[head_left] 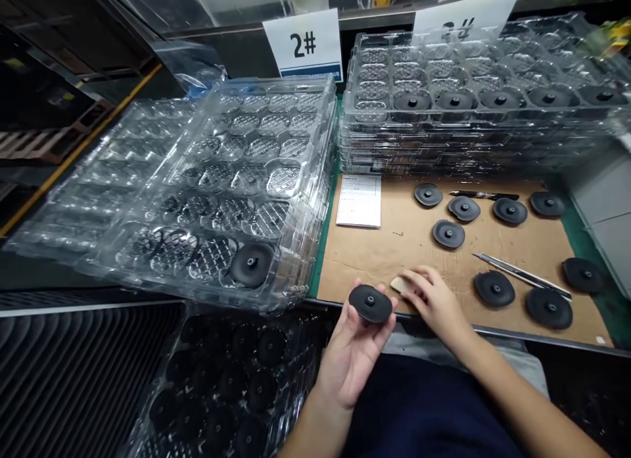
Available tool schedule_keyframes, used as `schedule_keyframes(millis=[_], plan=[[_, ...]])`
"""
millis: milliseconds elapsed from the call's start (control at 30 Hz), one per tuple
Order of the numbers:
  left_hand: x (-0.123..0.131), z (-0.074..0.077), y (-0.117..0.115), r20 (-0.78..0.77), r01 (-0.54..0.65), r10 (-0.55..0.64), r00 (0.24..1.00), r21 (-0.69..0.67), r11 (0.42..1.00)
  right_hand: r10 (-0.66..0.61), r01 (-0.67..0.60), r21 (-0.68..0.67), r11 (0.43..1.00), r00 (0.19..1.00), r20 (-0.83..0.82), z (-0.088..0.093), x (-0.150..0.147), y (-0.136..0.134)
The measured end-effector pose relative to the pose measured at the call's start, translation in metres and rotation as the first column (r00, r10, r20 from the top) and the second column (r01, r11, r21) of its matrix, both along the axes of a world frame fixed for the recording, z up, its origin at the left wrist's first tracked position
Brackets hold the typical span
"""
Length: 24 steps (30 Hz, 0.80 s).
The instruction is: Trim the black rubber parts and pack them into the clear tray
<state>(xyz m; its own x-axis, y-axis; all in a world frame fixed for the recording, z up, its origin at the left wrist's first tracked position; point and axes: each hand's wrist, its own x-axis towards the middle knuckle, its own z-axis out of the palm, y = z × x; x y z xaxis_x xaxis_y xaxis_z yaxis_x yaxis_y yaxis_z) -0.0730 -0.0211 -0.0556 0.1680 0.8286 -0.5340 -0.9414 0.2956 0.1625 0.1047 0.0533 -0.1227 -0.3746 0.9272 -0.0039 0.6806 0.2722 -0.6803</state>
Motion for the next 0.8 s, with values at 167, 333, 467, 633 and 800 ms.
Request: schedule_keyframes(millis=[167, 333, 467, 633, 800], plan=[[0.001, 0.004, 0.004, -0.116, -0.008, 0.016, 0.993, 0.072, 0.997, 0.087, -0.087, -0.011, 0.996, 0.995, -0.053, 0.025, -0.005, -0.003], [0.015, 0.010, 0.011, -0.247, 0.048, -0.020, 0.969, 0.107, 0.993, 0.046, -0.035, 0.050, 0.998, 0.973, -0.224, 0.102, -0.016, 0.001], [0.026, 0.017, 0.013, -0.335, 0.145, -0.111, 0.936, 0.076, 0.987, 0.230, -0.177, 0.189, 0.966, 0.922, -0.313, 0.132, -0.026, -0.012], [0.039, 0.024, 0.015, -0.372, 0.183, -0.143, 0.917, 0.072, 0.981, 0.251, -0.199, 0.201, 0.959, 0.927, -0.278, 0.135, -0.019, -0.011], [0.046, 0.032, 0.019, -0.356, 0.238, -0.189, 0.915, 0.096, 0.967, 0.308, -0.244, 0.227, 0.943, 0.899, -0.312, 0.136, 0.013, -0.026]])
